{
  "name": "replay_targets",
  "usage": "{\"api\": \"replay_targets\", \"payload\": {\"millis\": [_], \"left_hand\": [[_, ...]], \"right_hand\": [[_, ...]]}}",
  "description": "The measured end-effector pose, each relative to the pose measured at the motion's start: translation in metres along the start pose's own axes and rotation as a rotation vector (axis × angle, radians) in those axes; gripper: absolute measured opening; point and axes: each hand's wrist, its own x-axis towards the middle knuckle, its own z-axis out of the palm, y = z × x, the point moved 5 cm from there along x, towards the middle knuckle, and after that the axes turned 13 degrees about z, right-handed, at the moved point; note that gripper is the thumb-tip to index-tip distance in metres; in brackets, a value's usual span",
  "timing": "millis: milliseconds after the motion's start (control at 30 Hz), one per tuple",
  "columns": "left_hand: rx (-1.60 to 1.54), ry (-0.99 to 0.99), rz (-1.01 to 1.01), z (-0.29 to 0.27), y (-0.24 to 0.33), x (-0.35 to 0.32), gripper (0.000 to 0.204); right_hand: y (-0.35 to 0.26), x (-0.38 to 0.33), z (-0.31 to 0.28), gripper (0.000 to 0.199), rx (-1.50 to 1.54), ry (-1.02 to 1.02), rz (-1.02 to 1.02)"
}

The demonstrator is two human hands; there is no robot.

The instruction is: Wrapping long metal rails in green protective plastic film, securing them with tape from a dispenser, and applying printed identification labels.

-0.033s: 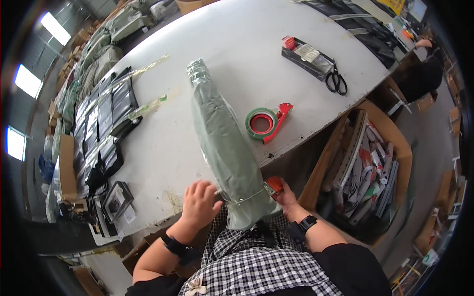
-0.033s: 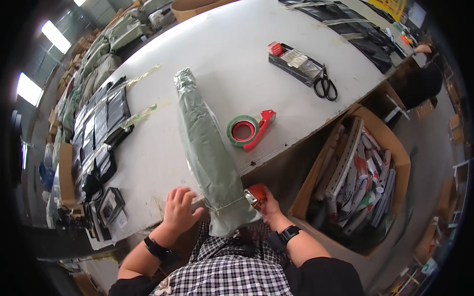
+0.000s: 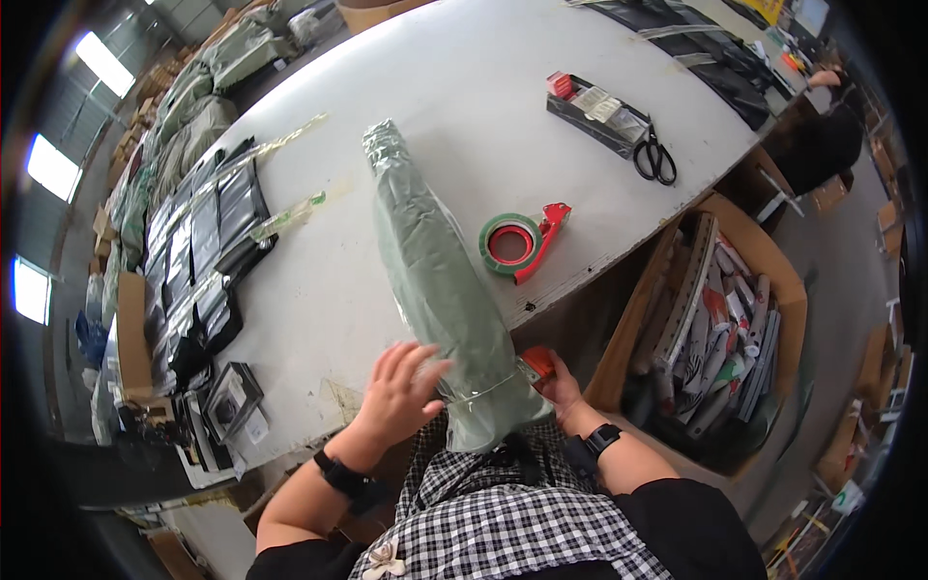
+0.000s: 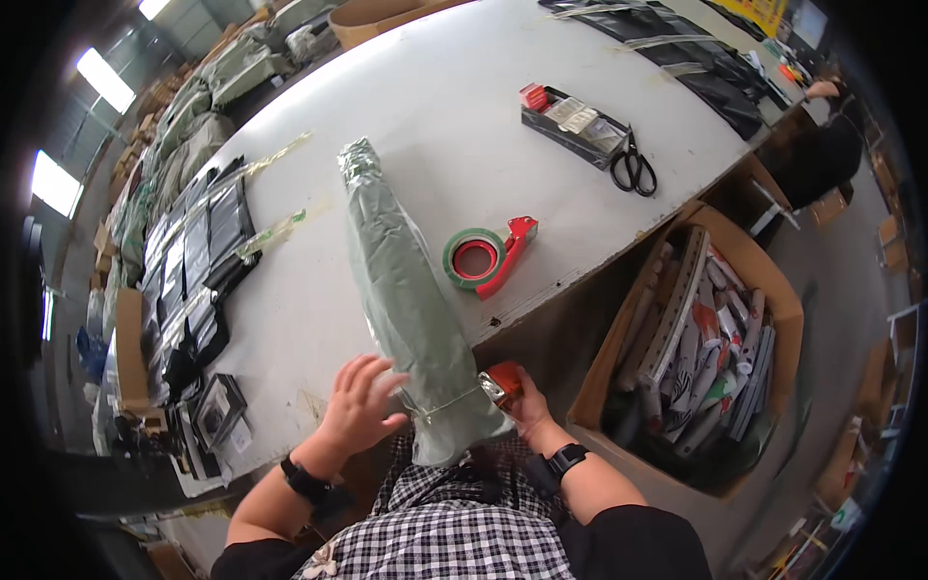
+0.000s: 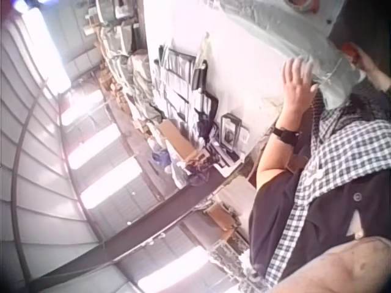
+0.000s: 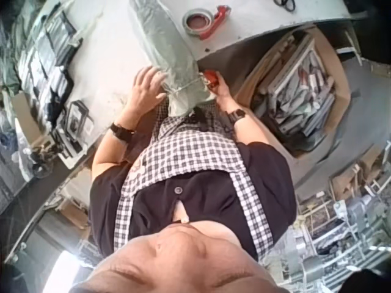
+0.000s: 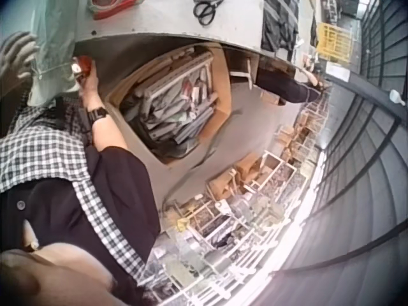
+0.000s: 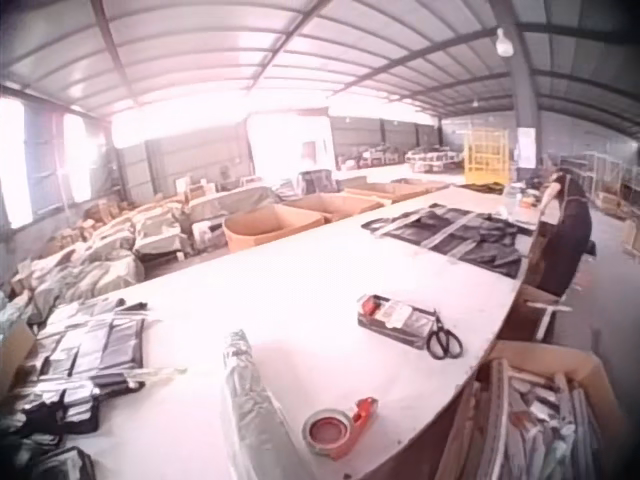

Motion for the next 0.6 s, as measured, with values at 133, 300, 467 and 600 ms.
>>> {"api": "replay_targets", "payload": {"millis": [133, 300, 467, 600], "left_hand": [[0.058, -0.097, 0.591, 0.030, -0.012, 0.057, 0.079], [-0.003, 0.179, 0.716, 0.062, -0.001, 0.115, 0.079], [-0.081, 0.009, 0.548, 0.060, 0.011, 0.147, 0.076], [0.005, 0.104, 0.563, 0.068, -0.002, 0.132, 0.075]], "right_hand": [[0.012, -0.021, 0.036, 0.056, 0.144, -0.118, -0.027], [0.040, -0.086, 0.095, 0.046, -0.492, 0.201, -0.397], [0.120, -0.123, 0.143, 0.062, -0.604, 0.116, -0.513], [0.073, -0.223, 0.248, 0.069, -0.447, -0.299, -0.571]]}}
